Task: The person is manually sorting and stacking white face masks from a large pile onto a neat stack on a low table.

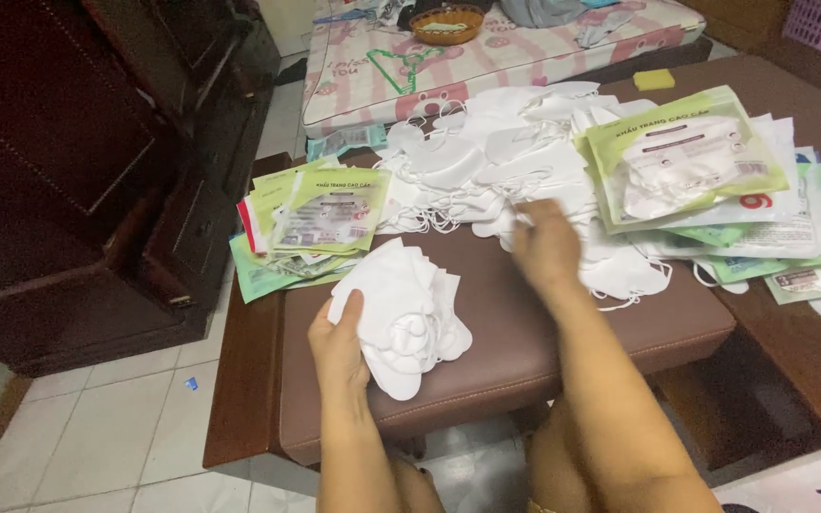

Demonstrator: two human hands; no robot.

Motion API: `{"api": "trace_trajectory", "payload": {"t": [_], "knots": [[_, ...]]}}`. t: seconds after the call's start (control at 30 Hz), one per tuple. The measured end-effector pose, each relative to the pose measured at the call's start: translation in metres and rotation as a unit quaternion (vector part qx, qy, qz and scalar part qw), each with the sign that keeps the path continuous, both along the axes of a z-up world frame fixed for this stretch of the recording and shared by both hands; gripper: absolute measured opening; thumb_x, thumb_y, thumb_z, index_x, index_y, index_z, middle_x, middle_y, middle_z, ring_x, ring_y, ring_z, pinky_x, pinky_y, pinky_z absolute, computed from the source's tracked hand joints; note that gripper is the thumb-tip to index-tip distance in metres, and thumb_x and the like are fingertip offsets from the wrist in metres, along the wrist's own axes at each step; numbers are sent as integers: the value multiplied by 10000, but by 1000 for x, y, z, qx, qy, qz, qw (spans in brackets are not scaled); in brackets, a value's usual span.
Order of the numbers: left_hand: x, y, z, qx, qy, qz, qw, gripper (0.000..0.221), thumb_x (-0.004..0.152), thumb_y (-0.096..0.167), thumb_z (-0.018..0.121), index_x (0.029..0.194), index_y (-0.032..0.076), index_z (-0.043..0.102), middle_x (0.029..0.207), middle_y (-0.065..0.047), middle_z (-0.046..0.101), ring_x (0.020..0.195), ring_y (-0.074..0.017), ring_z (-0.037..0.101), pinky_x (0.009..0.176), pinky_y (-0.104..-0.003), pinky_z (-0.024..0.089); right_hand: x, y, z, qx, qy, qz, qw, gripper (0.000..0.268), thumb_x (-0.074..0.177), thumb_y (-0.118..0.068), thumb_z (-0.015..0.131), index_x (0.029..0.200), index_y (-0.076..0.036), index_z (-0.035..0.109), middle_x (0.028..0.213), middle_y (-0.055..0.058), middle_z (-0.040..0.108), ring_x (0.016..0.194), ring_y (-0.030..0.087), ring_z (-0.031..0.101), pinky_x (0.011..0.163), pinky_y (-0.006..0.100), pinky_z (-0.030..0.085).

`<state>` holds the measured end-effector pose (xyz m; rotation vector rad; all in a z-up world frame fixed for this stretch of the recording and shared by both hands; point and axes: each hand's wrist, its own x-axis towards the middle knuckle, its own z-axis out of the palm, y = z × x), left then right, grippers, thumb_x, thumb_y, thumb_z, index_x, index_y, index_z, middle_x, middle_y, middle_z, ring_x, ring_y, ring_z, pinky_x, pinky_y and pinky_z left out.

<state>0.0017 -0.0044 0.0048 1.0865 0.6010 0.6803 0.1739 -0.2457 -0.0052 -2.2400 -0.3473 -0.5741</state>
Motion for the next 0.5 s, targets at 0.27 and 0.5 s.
{"api": "trace_trajectory", "payload": {"t": [0.27, 0.5], "knots": [[1, -3, 3, -12, -5, -8, 1000, 392, 849, 101, 824, 1181, -55, 683, 938, -153, 704, 827, -193, 684, 717, -328, 599, 36, -40, -23, -69, 63, -131, 987, 303, 952, -157, 645, 1240, -144, 738, 1285, 116, 596, 1085, 412, 682, 870, 559, 566], [-3, -6, 13, -12, -2, -13, 1000, 377, 864, 104, 810, 1186, -44, 681, 942, -151, 699, 844, -200, 686, 737, -328, 601, 27, -23, -30, -99, 54, -98, 989, 212, 935, -160, 688, 1112, -173, 804, 1031, 124, 709, 991, 387, 733, 837, 511, 573]]}}
